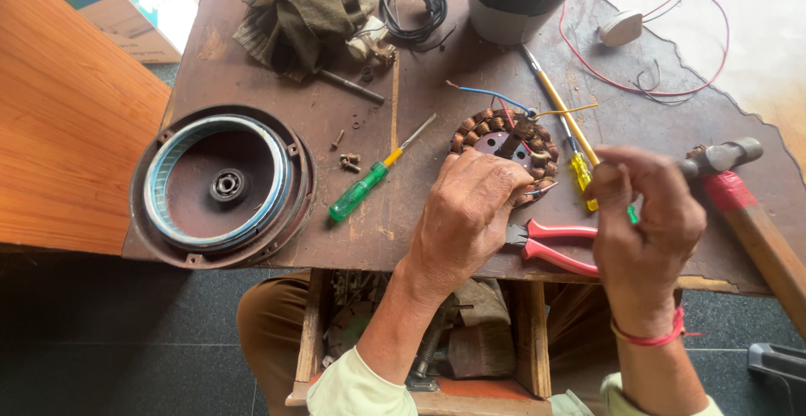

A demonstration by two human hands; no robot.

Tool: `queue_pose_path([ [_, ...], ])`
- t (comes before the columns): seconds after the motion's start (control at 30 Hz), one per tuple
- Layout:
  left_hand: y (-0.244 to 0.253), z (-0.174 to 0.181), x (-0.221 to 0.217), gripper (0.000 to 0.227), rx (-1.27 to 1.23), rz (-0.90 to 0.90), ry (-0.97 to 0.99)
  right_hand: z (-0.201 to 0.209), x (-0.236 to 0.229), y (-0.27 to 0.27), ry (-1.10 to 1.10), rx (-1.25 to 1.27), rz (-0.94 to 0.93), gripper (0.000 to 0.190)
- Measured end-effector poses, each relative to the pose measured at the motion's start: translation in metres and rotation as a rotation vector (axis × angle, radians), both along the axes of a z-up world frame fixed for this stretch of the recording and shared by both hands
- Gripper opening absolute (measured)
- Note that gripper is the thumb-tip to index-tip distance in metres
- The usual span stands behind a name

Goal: The person wires a fan stator by hand and using pliers, twisting wires together and adjusting the copper windings on a wooden workbench.

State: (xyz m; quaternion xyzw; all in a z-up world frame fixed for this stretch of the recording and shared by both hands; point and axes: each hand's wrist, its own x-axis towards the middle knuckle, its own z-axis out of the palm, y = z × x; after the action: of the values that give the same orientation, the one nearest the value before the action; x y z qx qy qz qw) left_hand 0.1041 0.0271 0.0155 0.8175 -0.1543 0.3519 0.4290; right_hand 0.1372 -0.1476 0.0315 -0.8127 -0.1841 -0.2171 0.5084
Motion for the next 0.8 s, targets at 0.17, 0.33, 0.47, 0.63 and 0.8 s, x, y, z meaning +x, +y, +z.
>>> queue_pose_path([
  [0.17, 0.0, 0.001, 0.0, 0.025, -0.008, -0.016, 0.012, 0.0, -0.004, 0.002, -0.257, -0.211, 0.094, 0.022],
  [0.33, 0.001, 0.004, 0.001, 0.025, -0.022, -0.02, -0.008, 0.004, 0.002, 0.008, -0.262, -0.216, 0.164, 0.031],
  [0.47, 0.002, 0.007, -0.001, 0.022, -0.152, -0.039, -0.021, 0.003, 0.003, 0.011, -0.181, -0.111, 0.201, 0.032],
  [0.63, 0.006, 0.007, -0.017, 0.014, -0.393, 0.063, 0.165, 0.002, -0.004, 0.016, 0.055, 0.219, 0.345, 0.03],
  [0.8, 0.005, 0.005, -0.019, 0.013, -0.58, 0.019, 0.223, 0.003, -0.002, 0.032, 0.042, 0.13, 0.332, 0.027],
])
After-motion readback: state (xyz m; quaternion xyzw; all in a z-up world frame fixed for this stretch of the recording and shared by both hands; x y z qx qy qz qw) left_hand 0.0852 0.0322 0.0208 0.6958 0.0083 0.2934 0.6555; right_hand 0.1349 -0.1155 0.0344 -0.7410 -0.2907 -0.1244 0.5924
